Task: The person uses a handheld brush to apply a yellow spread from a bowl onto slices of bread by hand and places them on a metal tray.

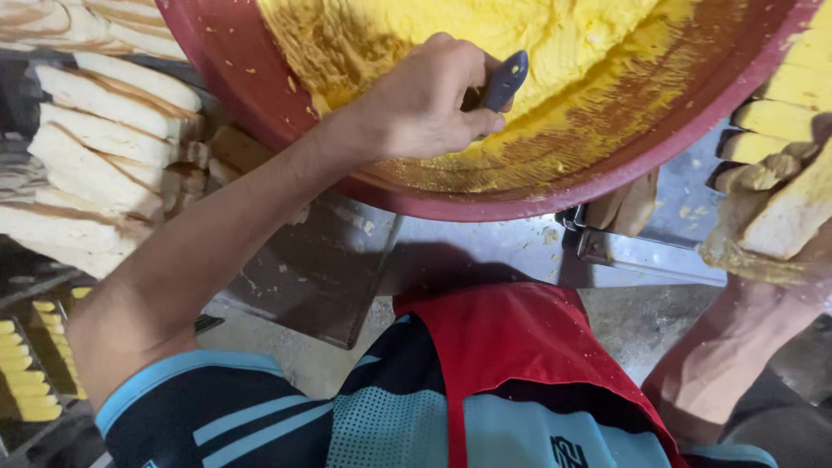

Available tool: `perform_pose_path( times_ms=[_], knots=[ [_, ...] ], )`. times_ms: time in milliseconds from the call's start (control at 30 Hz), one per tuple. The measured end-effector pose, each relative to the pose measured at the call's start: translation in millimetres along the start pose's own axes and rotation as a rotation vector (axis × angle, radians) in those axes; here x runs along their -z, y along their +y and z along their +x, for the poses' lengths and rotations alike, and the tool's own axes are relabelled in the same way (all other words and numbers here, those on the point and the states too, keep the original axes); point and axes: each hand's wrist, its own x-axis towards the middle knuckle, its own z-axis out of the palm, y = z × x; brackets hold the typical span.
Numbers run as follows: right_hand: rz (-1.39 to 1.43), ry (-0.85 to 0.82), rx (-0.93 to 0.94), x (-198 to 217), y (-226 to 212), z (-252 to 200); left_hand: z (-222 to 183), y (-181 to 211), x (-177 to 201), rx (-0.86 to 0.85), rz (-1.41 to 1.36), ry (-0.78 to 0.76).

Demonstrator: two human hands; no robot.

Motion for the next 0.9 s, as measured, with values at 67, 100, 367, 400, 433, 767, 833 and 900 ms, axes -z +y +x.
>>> perform_pose_path(
  times_ms=[67, 100, 367, 400, 433, 767, 833, 900],
  knots=[
    [-0.019, 0.011, -0.038, 7.3, 1.4, -1.9, -0.8, -17.2, -10.2, -0.163, 0.117, 0.130],
    [-0.027, 0.015, -0.055, 7.5, 2.6, -3.0, 0.9, -22.5, -11.6, -0.020, 0.014, -0.028],
    [0.056, 0.000, -0.013, -64.3, 21.9, 7.8, 7.2, 26.8, 41.3, 0.422, -0.567, 0.003],
    [0.054, -0.010, 0.009, -78.4, 24.1, 4.5, 6.3, 40.7, 40.4, 0.291, -0.625, 0.052],
    [-0.071, -0.036, 0.063, -91.4, 27.7, 7.5, 6.6, 54.1, 36.6, 0.161, -0.685, 0.099],
    [-0.407, -0.006, 0.332, -129.9, 53.3, 32.0, 37.6, 137.1, -67.1, -0.799, -0.004, 0.293],
    [-0.320, -0.019, 0.285, -140.3, 52.9, 27.3, 31.3, 132.6, -54.2, -0.492, -0.233, -0.111],
    [-0.240, -0.030, 0.184, -149.2, 60.4, 10.6, 56.3, 114.5, -36.7, -0.466, -0.330, -0.078]
  ],
)
